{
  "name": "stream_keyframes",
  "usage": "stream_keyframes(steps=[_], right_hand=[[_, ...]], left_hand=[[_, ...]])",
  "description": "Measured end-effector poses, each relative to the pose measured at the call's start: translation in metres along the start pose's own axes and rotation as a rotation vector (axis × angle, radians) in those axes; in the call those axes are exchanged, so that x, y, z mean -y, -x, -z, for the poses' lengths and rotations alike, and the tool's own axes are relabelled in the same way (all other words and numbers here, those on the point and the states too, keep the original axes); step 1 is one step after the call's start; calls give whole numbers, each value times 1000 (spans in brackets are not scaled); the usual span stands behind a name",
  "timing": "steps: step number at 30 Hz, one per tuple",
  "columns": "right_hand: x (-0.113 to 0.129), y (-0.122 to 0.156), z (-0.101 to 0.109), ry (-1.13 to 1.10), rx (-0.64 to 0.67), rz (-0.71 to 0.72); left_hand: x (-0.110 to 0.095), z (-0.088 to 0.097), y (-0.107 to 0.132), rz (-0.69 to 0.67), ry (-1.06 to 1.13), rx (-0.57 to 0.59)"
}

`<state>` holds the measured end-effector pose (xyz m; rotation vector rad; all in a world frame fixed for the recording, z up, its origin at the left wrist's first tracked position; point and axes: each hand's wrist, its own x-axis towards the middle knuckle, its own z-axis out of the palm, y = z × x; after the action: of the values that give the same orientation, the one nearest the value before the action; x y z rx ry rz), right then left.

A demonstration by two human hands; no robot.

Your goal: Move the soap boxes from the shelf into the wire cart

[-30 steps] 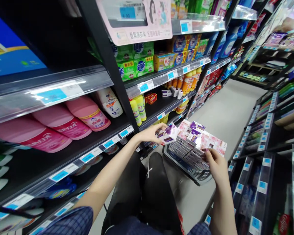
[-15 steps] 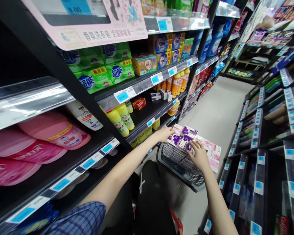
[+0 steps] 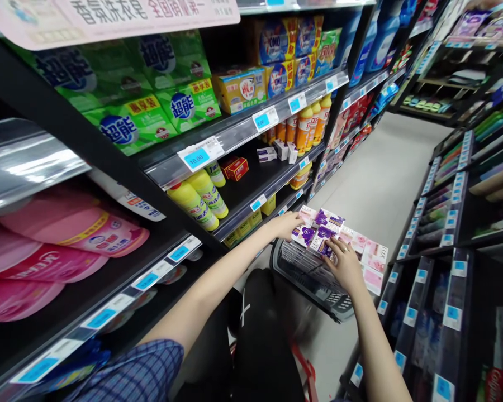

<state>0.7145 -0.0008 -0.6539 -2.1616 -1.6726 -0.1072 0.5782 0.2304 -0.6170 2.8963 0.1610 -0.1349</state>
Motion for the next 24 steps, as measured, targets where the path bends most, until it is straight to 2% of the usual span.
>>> stream_keyframes(steps=[17, 24], right_hand=[[-1, 1, -2, -56, -29, 21], [-2, 0, -1, -46, -49, 38]], left_hand=[[-6, 7, 1, -9, 33, 17], [-6, 3, 2, -9, 98, -3]])
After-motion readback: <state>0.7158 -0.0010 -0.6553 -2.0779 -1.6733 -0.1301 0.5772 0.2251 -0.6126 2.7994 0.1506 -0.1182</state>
